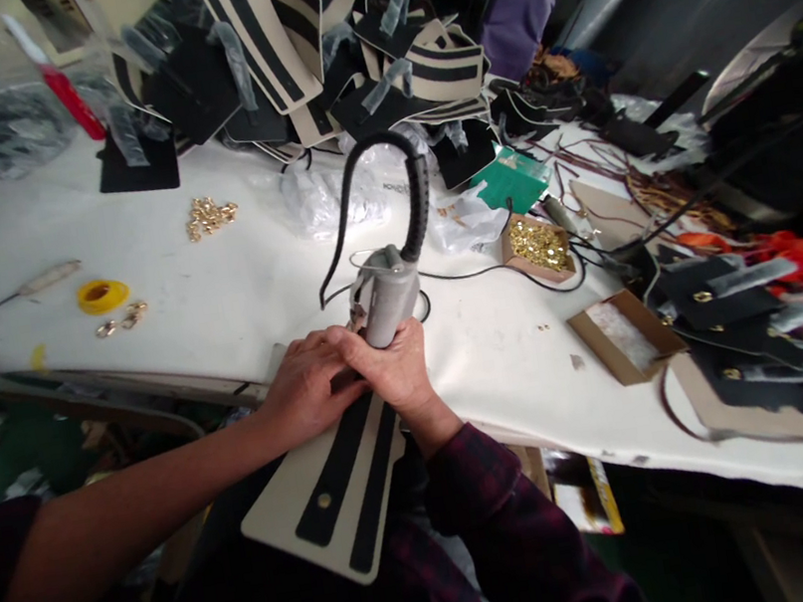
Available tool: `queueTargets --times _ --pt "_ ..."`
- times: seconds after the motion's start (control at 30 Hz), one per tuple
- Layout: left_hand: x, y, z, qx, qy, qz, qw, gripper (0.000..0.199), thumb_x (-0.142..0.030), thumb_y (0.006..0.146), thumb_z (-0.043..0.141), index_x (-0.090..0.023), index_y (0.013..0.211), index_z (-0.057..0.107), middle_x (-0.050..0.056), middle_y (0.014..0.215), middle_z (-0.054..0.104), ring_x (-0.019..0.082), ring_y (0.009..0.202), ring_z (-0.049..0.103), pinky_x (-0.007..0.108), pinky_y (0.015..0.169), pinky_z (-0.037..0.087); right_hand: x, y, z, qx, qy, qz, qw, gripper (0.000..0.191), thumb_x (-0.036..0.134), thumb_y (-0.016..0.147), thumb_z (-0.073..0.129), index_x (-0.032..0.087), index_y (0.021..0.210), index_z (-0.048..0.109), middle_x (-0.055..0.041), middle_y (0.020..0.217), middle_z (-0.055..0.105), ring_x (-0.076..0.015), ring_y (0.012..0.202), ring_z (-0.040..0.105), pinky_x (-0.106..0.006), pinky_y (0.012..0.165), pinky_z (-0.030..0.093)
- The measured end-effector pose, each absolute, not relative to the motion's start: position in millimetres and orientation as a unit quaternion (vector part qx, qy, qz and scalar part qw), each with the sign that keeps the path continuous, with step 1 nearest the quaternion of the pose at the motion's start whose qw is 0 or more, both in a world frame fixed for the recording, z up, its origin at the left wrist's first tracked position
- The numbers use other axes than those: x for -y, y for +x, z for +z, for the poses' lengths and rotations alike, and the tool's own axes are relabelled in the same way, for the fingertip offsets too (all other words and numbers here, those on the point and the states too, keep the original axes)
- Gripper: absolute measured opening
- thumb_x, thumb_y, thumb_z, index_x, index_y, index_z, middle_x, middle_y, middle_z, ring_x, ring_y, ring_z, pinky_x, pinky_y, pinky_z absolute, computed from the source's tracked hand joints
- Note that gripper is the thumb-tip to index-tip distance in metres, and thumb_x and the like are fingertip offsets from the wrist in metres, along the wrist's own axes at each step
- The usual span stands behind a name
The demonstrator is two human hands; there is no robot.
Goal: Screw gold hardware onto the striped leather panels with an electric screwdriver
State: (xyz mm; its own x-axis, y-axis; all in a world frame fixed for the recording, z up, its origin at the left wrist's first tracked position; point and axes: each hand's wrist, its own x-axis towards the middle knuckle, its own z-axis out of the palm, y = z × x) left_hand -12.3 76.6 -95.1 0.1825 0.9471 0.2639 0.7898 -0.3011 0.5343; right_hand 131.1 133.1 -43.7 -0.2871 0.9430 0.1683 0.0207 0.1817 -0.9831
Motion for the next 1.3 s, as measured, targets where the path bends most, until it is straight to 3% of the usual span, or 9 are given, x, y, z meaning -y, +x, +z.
queueTargets --times 0.23,0.63,0.83,1.03,1.17,1.3 --pt "-77 -12 -92 -0.572 0.758 0.276 0.145 0.019 -0.032 0.088 0.079 -0.027 0.107 0.074 0.004 0.121 0.077 0.032 0.120 0.061 0.049 0.095 0.047 -130 131 -46 0.604 -0.411 0.495 0.470 0.032 0.036 0.082 0.070 0.022 0.060 0.052 0.0033 0.056 0.052 -0.0121 0.052 0.048 -0.027 0.052 0.042" --pt "-76 -11 -91 -0.573 0.762 0.267 0.144 0.017 -0.030 0.088 0.077 -0.027 0.104 0.073 0.004 0.120 0.077 0.032 0.120 0.060 0.051 0.095 0.047 -136 131 -48 0.586 -0.407 0.525 0.464 0.052 0.059 0.078 0.082 0.021 0.059 0.053 0.0030 0.052 0.052 -0.0113 0.049 0.047 -0.026 0.047 0.039" --pt "-76 -12 -94 -0.572 0.759 0.272 0.151 0.016 -0.034 0.089 0.077 -0.026 0.102 0.072 0.005 0.120 0.076 0.032 0.121 0.060 0.051 0.097 0.046 -136 124 -50 0.561 -0.453 0.507 0.472 0.050 0.056 0.082 0.079 0.022 0.060 0.050 0.0043 0.051 0.051 -0.0108 0.048 0.045 -0.025 0.048 0.040" --pt "-75 -14 -93 -0.571 0.758 0.279 0.148 0.031 -0.032 0.089 0.077 -0.025 0.118 0.071 0.008 0.133 0.072 0.032 0.127 0.058 0.050 0.101 0.048 -140 129 -35 0.595 -0.390 0.544 0.444 0.054 0.066 0.078 0.081 0.021 0.063 0.056 0.0033 0.053 0.054 -0.0113 0.050 0.047 -0.025 0.048 0.040" --pt "-78 -14 -96 -0.576 0.750 0.286 0.153 0.047 -0.035 0.088 0.078 -0.025 0.133 0.067 0.010 0.140 0.069 0.034 0.134 0.055 0.054 0.109 0.047 -158 147 -13 0.640 -0.439 0.459 0.433 0.055 0.074 0.087 0.068 0.020 0.081 0.065 0.0024 0.061 0.058 -0.0138 0.054 0.053 -0.025 0.052 0.043" --pt "-85 -14 -94 -0.586 0.737 0.293 0.167 0.048 -0.035 0.081 0.083 -0.024 0.126 0.071 0.011 0.122 0.073 0.034 0.124 0.060 0.054 0.108 0.049 -180 177 -20 0.760 -0.530 0.262 0.271 0.047 0.062 0.103 0.052 0.023 0.125 0.066 -0.0050 0.091 0.071 -0.0229 0.083 0.068 -0.030 0.072 0.050"
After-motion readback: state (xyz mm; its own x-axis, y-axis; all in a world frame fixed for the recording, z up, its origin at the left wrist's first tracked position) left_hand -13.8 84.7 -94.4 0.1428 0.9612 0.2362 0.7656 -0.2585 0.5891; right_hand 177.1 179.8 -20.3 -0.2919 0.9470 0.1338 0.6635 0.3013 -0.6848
